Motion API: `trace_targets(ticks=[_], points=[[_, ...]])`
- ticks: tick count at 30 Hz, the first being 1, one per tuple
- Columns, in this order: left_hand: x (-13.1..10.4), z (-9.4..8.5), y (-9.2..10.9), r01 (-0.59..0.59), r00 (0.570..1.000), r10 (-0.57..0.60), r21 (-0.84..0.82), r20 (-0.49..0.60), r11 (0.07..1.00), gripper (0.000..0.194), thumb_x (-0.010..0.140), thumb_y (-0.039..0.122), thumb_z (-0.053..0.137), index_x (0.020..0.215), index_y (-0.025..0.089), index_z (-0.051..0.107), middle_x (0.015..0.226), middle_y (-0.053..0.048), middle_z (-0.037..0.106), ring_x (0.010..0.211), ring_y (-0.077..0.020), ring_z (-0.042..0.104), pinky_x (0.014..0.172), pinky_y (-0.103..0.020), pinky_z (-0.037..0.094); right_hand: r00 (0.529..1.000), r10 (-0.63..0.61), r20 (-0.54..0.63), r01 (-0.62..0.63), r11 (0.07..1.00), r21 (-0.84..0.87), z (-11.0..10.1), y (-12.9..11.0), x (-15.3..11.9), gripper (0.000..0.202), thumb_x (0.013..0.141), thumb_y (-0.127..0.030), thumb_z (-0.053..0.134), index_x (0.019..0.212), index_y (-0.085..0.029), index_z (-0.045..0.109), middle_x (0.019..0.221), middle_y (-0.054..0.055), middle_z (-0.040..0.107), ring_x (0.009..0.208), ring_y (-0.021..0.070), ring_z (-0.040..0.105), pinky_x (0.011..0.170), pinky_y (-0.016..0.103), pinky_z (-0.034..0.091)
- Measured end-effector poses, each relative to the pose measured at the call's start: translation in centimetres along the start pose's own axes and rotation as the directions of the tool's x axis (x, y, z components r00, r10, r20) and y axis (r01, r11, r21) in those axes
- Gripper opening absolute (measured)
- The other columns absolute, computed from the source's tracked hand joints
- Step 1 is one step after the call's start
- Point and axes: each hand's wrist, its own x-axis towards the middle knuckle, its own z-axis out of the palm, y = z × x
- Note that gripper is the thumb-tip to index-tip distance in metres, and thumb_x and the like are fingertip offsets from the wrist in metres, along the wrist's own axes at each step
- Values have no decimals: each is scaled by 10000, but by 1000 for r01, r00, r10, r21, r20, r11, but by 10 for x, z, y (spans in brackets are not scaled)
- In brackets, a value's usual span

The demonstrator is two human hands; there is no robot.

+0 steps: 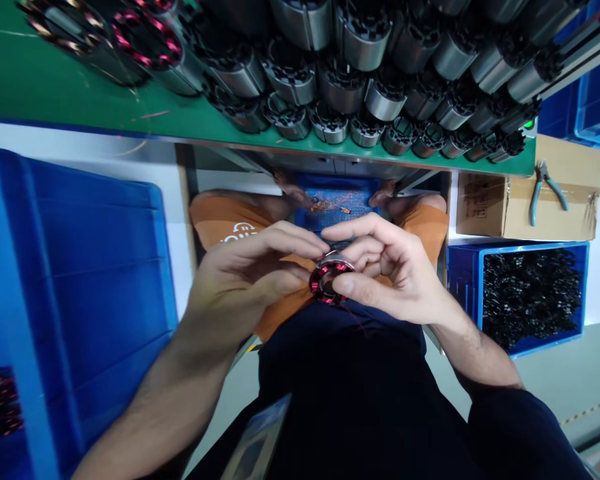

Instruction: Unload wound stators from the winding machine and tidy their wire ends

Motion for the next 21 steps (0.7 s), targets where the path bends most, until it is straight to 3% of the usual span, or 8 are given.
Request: trace_targets(ticks=[4, 8, 11, 13, 14, 17, 19, 21], points=[[-4, 4, 7, -31, 999, 31, 33, -14, 999, 143, 918, 387, 773, 877, 252, 756, 1014, -35, 749, 922, -176, 709, 780, -295, 593, 998, -42, 49, 41, 999, 32, 2, 6, 3, 539, 857, -396, 811, 1328, -221, 617, 979, 28, 751, 838, 136, 740, 711, 220, 583], [-8, 3, -13, 42, 999, -41, 56, -21, 998, 193, 970, 403, 697, 883, 231, 704, 1118, -50, 748, 973, -188, 720, 829, -319, 611, 995, -87, 45, 82, 992, 98, 1, 9, 1, 492, 875, -371, 795, 1309, -225, 615, 992, 24, 754, 858, 137, 746, 736, 229, 594], [-10, -4, -27, 83, 993, -77, 69, -85, 994, 228, 995, 424, 655, 891, 221, 659, 1097, -60, 754, 981, -197, 733, 777, -319, 625, 996, -91, 13, 88, 989, 115, -1, 8, -1, 500, 890, -395, 775, 1326, -227, 599, 987, 22, 754, 826, 133, 740, 728, 237, 595], [-11, -8, -26, -1, 988, 19, 116, -150, 993, 207, 960, 436, 713, 983, 242, 645, 1124, -46, 749, 1074, -205, 727, 848, -336, 632, 997, -77, -15, 78, 994, 78, -1, 7, -2, 527, 881, -406, 785, 1339, -226, 597, 990, 23, 751, 833, 132, 735, 733, 233, 589], [-11, -9, -22, -74, 982, 101, 169, -160, 983, 292, 899, 444, 790, 1066, 259, 638, 1172, -36, 738, 1144, -216, 712, 932, -363, 627, 998, -66, -23, 68, 996, 56, -1, 7, -2, 544, 874, -412, 792, 1346, -226, 596, 990, 23, 748, 842, 133, 733, 740, 233, 586], [-13, -4, -1, -331, 926, 377, 413, -31, 848, 786, 660, 446, 978, 1320, 293, 580, 1291, -25, 704, 1238, -255, 686, 1112, -425, 574, 998, -55, -9, 55, 998, 30, 2, 9, 0, 577, 866, -415, 800, 1368, -232, 584, 988, 21, 736, 847, 129, 720, 740, 231, 583], [-14, 4, 10, -406, 896, 437, 526, 71, 747, 807, 693, 415, 966, 1381, 293, 562, 1312, -28, 708, 1182, -240, 724, 1069, -389, 611, 997, -75, 10, 75, 996, 45, 4, 12, 1, 583, 867, -394, 802, 1384, -246, 576, 991, 18, 727, 835, 125, 709, 719, 227, 583], [-15, 10, 16, -406, 895, 437, 564, 88, 719, 723, 796, 357, 906, 1417, 304, 541, 1324, -24, 716, 1111, -205, 757, 996, -329, 646, 994, -101, 34, 98, 993, 67, 4, 14, 1, 581, 869, -362, 803, 1392, -259, 573, 986, 14, 718, 818, 122, 698, 695, 226, 583]])
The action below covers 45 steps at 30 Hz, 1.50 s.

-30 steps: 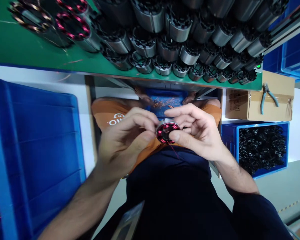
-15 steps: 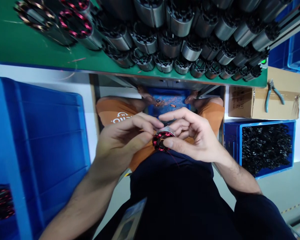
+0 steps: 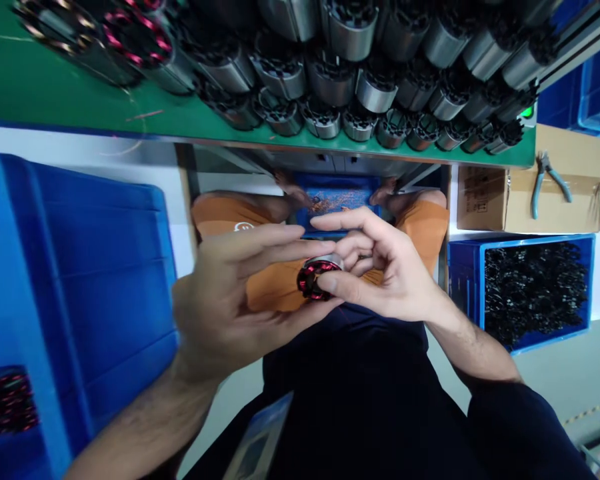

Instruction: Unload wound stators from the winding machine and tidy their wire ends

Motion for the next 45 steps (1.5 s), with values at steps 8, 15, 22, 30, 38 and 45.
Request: trace_targets(ticks=[8, 15, 22, 30, 38, 45], points=[[-4, 7, -7, -54, 998, 55, 55, -18, 997, 759, 873, 340, 845, 1526, 284, 462, 1280, -15, 751, 1030, -176, 781, 914, -283, 664, 992, -123, -41, 112, 973, -201, -6, -4, -1, 372, 828, -317, 848, 1180, -255, 747, 982, 17, 691, 846, 121, 662, 733, 252, 583], [1, 6, 1, -27, 986, 64, 230, -156, 973, 261, 874, 329, 828, 1114, 297, 731, 988, 23, 774, 852, -149, 744, 703, -311, 632, 902, -275, -334, 209, 953, -220, -8, -4, 3, 99, 890, -347, 786, 910, -253, 762, 804, 0, 679, 730, 133, 631, 713, 305, 563], [11, 3, 5, 74, 974, -32, 180, -226, 981, 250, 821, 357, 872, 1002, 259, 730, 862, 27, 774, 762, -183, 719, 663, -406, 584, 853, -425, -301, 314, 881, -355, -1, 3, -3, 226, 830, -355, 831, 1027, -274, 754, 905, 21, 702, 852, 176, 666, 795, 354, 575], [14, 7, 3, -47, 963, 111, 254, -246, 966, 284, 837, 311, 866, 1060, 272, 696, 878, 31, 738, 773, -157, 671, 675, -352, 557, 831, -521, -195, 355, 767, -534, 3, 0, -5, 96, 839, -275, 821, 929, -285, 790, 889, 25, 712, 856, 195, 677, 825, 398, 578], [11, 14, -4, -77, 985, 101, 161, -142, 984, 296, 909, 409, 754, 1078, 248, 572, 1034, -42, 642, 1024, -225, 637, 893, -405, 563, 819, -491, -298, 308, 813, -493, 6, -7, -4, 74, 842, -351, 828, 883, -304, 788, 819, 10, 701, 841, 203, 685, 870, 425, 584], [11, 17, -5, -118, 973, 165, 270, -160, 956, 259, 904, 421, 765, 935, 248, 574, 901, -44, 654, 949, -226, 674, 830, -371, 587, 935, -134, -329, 147, 989, 16, 35, 18, -8, 401, 846, -428, 820, 1222, -308, 752, 976, 20, 750, 864, 151, 700, 800, 318, 615]])
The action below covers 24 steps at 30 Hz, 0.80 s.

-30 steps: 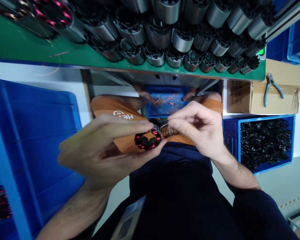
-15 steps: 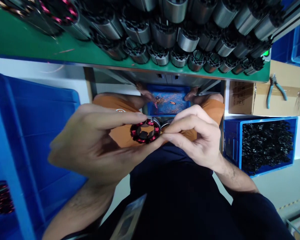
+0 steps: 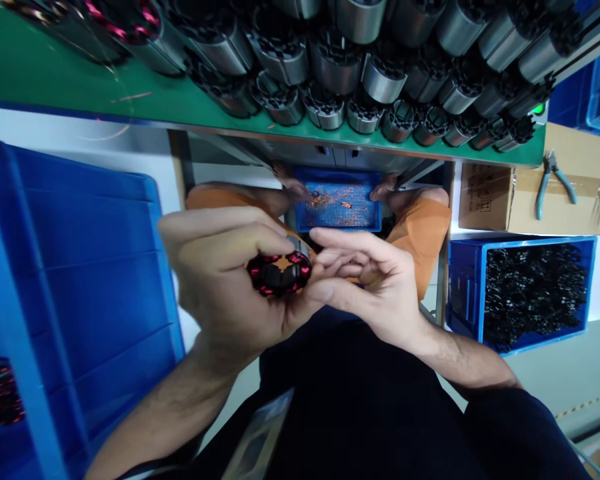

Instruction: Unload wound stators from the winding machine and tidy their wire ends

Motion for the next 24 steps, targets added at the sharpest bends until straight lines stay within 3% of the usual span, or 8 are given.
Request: trace_targets(ticks=[5, 12, 15, 18, 20, 22, 23, 24], points=[[-5, -1, 2, -31, 999, 28, 142, 26, 989, 221, 950, 350, 715, 1114, 276, 587, 1072, -76, 651, 992, -222, 647, 860, -393, 570, 997, 42, -58, -39, 997, 65, 7, 6, -5, 223, 876, -345, 798, 1099, -335, 795, 1021, 17, 765, 929, 147, 708, 882, 337, 612], [-6, 1, -1, -112, 993, 109, 141, 34, 984, 256, 879, 275, 758, 1079, 249, 600, 995, -53, 632, 871, -191, 612, 776, -354, 530, 1000, 2, 0, -2, 1000, -26, -4, -6, 3, 106, 886, -323, 791, 988, -294, 788, 930, 9, 718, 865, 129, 670, 797, 293, 585], [-4, -5, 5, -37, 996, 31, 72, 83, 997, 201, 868, 251, 757, 1026, 259, 632, 958, -39, 620, 886, -189, 620, 790, -336, 540, 995, -41, 90, 53, 988, -145, -14, -14, 11, 100, 874, -317, 801, 955, -263, 779, 975, 29, 704, 905, 151, 673, 811, 318, 591], [0, -11, 11, 137, 979, -124, -74, 161, 988, 106, 912, 276, 716, 997, 262, 654, 956, -44, 629, 860, -178, 644, 764, -317, 560, 964, -129, 231, 198, 930, -309, -26, -30, 23, 83, 872, -274, 796, 952, -264, 777, 1109, 52, 709, 1022, 194, 690, 891, 383, 611], [2, -12, 8, 322, 921, -243, -246, 304, 914, 98, 981, 344, 633, 1014, 253, 647, 911, -39, 654, 736, -154, 640, 666, -299, 558, 896, -242, 373, 398, 809, -432, -33, -43, 31, 152, 851, -243, 808, 995, -278, 776, 1238, 64, 705, 1167, 239, 675, 998, 444, 601], [0, -11, -2, 545, 779, -282, -384, 560, 745, 305, 1071, 456, 436, 1029, 235, 642, 790, -26, 662, 565, -133, 590, 525, -281, 513, 778, -290, 557, 592, 636, -495, -41, -54, 35, 232, 844, -216, 807, 1062, -282, 761, 1374, 72, 680, 1324, 278, 624, 1117, 483, 557], [-2, -10, -8, 638, 694, -264, -403, 669, 657, 454, 1100, 507, 293, 1033, 226, 643, 725, -20, 651, 490, -126, 552, 463, -274, 475, 748, -249, 616, 619, 596, -511, -44, -58, 35, 243, 853, -207, 793, 1079, -282, 749, 1428, 71, 661, 1359, 280, 611, 1143, 475, 547], [-5, -8, -15, 690, 644, -245, -411, 725, 596, 584, 1104, 545, 161, 1040, 220, 643, 673, -13, 637, 434, -121, 516, 413, -268, 434, 753, -185, 631, 591, 610, -527, -47, -59, 35, 223, 867, -203, 776, 1074, -278, 737, 1439, 72, 660, 1352, 274, 624, 1127, 457, 565]])
